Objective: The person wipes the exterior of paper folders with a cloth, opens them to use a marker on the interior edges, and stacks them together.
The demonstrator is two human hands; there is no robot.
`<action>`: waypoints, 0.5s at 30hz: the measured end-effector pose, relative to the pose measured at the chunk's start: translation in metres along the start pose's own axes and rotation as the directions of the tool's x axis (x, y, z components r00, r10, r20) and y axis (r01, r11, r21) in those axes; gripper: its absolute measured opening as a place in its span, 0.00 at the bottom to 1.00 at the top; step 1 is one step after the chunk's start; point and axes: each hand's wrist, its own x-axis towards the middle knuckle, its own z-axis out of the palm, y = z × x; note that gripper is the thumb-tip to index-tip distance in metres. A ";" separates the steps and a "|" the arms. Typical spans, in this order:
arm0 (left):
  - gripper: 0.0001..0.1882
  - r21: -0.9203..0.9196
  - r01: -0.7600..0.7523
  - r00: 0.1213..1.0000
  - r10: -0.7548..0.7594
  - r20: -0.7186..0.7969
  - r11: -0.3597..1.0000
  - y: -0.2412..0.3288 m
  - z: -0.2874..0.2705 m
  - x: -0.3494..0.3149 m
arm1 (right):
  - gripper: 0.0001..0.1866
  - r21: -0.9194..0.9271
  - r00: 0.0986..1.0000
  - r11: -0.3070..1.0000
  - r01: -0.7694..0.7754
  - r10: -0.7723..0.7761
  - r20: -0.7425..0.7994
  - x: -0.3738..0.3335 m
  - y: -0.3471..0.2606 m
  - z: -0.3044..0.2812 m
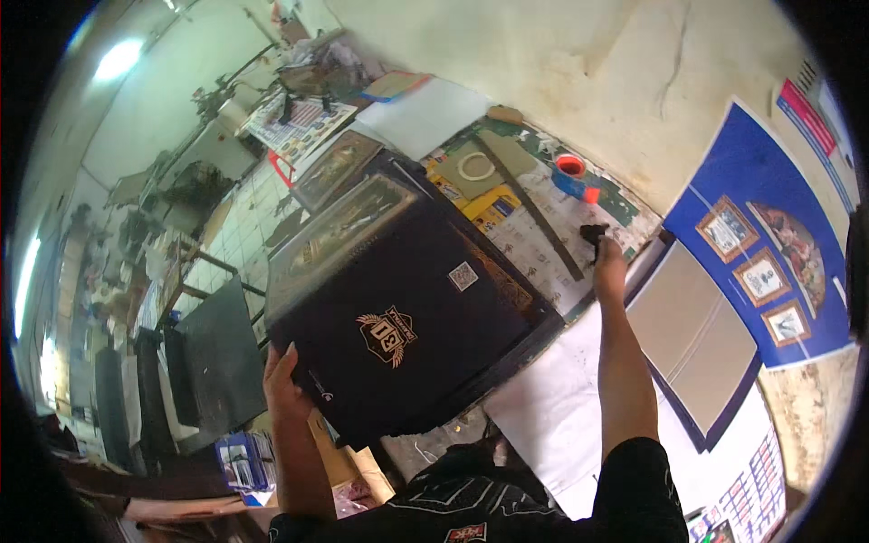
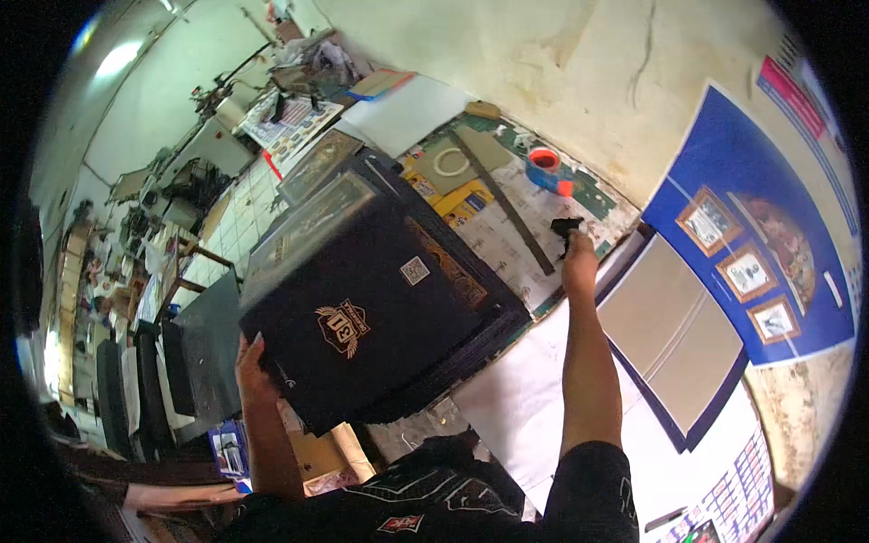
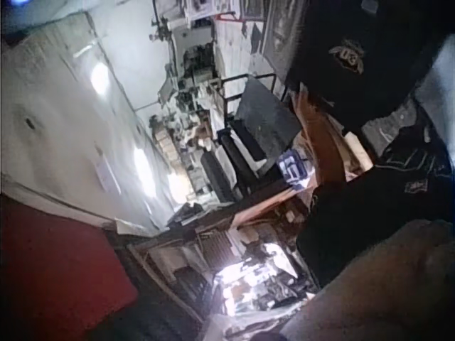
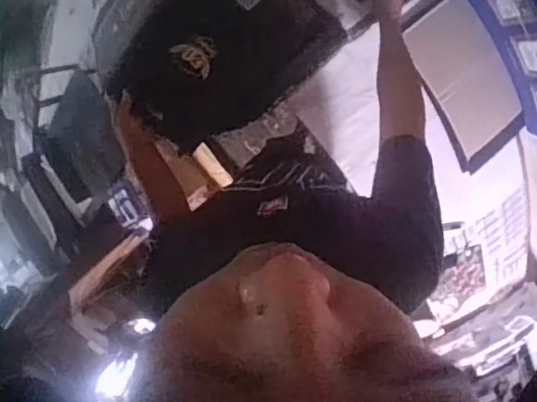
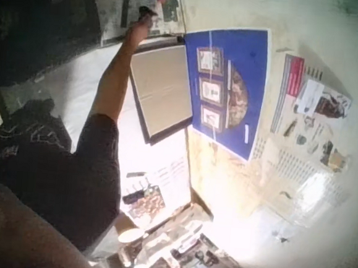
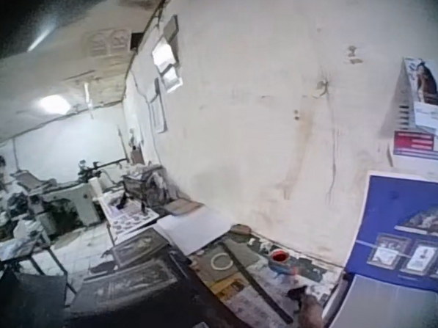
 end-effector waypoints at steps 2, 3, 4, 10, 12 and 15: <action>0.25 -0.017 -0.015 0.998 0.016 0.053 1.000 0.002 0.017 0.000 | 0.14 0.460 0.951 0.841 -0.285 0.307 0.026 -0.015 -0.016 -0.052; 0.25 -0.008 -0.080 0.993 0.081 0.088 0.997 0.007 0.032 -0.004 | 0.13 0.753 0.887 0.529 -0.392 0.434 0.157 -0.029 -0.018 -0.077; 0.25 -0.004 -0.139 0.983 0.139 0.123 0.990 0.011 0.046 -0.017 | 0.10 0.767 0.872 0.485 -0.419 0.450 0.192 -0.049 -0.021 -0.106; 0.27 -0.051 0.096 0.980 -0.086 0.178 0.994 -0.030 0.130 -0.091 | 0.09 0.970 0.814 0.176 -0.169 0.580 0.036 -0.228 0.010 -0.257; 0.27 0.039 0.032 0.959 -0.042 0.282 0.999 -0.075 0.138 -0.124 | 0.12 0.985 0.746 0.086 -0.151 0.664 0.057 -0.306 0.022 -0.309; 0.27 0.219 -0.276 0.836 0.121 0.535 0.936 -0.150 0.137 -0.167 | 0.26 0.905 0.606 0.137 -0.403 0.781 0.152 -0.407 0.027 -0.362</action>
